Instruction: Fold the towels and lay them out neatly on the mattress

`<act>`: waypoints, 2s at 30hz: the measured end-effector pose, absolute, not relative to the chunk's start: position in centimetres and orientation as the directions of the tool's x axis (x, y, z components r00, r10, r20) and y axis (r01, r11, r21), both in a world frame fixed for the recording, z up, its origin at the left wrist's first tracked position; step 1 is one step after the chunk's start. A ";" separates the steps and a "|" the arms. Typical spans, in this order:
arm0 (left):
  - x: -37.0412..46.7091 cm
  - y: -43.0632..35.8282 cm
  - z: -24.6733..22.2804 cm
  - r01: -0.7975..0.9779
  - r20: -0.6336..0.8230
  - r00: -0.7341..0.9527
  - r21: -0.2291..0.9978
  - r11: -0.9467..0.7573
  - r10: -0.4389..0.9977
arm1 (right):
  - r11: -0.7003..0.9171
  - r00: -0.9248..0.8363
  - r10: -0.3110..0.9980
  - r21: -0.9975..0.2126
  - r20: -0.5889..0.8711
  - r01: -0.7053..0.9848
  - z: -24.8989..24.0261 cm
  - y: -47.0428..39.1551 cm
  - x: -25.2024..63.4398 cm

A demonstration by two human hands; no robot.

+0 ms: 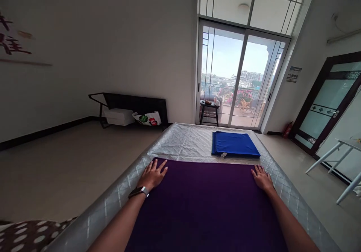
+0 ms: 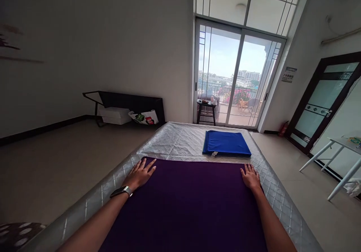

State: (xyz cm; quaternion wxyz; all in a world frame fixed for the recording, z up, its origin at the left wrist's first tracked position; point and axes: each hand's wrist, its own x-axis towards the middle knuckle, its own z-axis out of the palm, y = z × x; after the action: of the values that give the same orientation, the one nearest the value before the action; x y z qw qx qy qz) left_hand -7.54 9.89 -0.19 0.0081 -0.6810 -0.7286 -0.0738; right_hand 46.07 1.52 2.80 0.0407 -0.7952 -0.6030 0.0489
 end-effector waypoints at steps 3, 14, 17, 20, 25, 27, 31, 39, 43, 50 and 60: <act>-7.6 9.9 0.0 0.992 0.087 -0.084 0.103 0.075 0.993 | -0.345 0.348 0.938 -0.136 -0.006 0.929 2.2 2.0 47.9; -6.8 9.2 0.6 0.995 0.106 -0.071 0.078 0.063 0.992 | -0.354 0.362 0.931 -0.122 0.052 0.927 3.5 0.8 46.4; -6.6 9.2 0.7 0.993 0.111 -0.070 0.104 0.058 0.991 | -0.319 0.327 0.942 -0.104 0.079 0.942 3.8 0.6 43.8; -6.5 9.2 0.8 0.991 0.114 -0.062 0.126 0.048 0.991 | -0.225 0.233 0.968 -0.087 0.093 0.970 3.5 0.1 38.3; -6.5 9.1 0.9 0.989 0.106 -0.066 0.140 0.051 0.992 | 0.115 -0.114 0.993 -0.135 0.009 0.984 2.4 -2.5 29.4; -6.6 9.1 0.9 0.990 0.104 -0.064 0.132 0.050 0.992 | 0.131 -0.136 0.990 -0.148 -0.030 0.980 2.5 -3.5 29.0; -6.7 9.3 0.6 0.990 0.119 -0.068 0.132 0.052 0.991 | -0.037 0.027 0.997 -0.122 -0.078 0.992 3.3 -5.4 34.9; -6.9 8.8 1.2 0.992 0.103 -0.077 0.104 0.066 0.992 | -0.396 0.392 0.917 -0.066 -0.071 0.916 3.2 -9.6 50.3; -4.9 7.7 3.6 0.999 0.281 0.004 0.047 -0.018 0.960 | -0.416 0.412 0.909 -0.147 -0.064 0.897 4.5 -8.6 50.6; 16.8 -2.6 7.3 0.736 0.152 0.649 0.125 -0.666 0.746 | -0.457 0.452 0.888 -0.291 -0.087 0.841 7.2 -0.7 51.4; 37.3 -14.2 2.7 0.280 0.134 0.942 0.192 -0.941 0.308 | -0.483 0.486 0.869 -0.363 -0.088 0.797 5.7 3.9 51.3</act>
State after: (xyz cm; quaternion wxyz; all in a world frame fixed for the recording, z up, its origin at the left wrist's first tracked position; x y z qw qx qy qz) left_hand 37.27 -14.23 2.68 -0.0853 -0.9817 -0.1499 -0.0811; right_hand 51.33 3.90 5.66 0.1380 -0.8510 -0.4894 0.1312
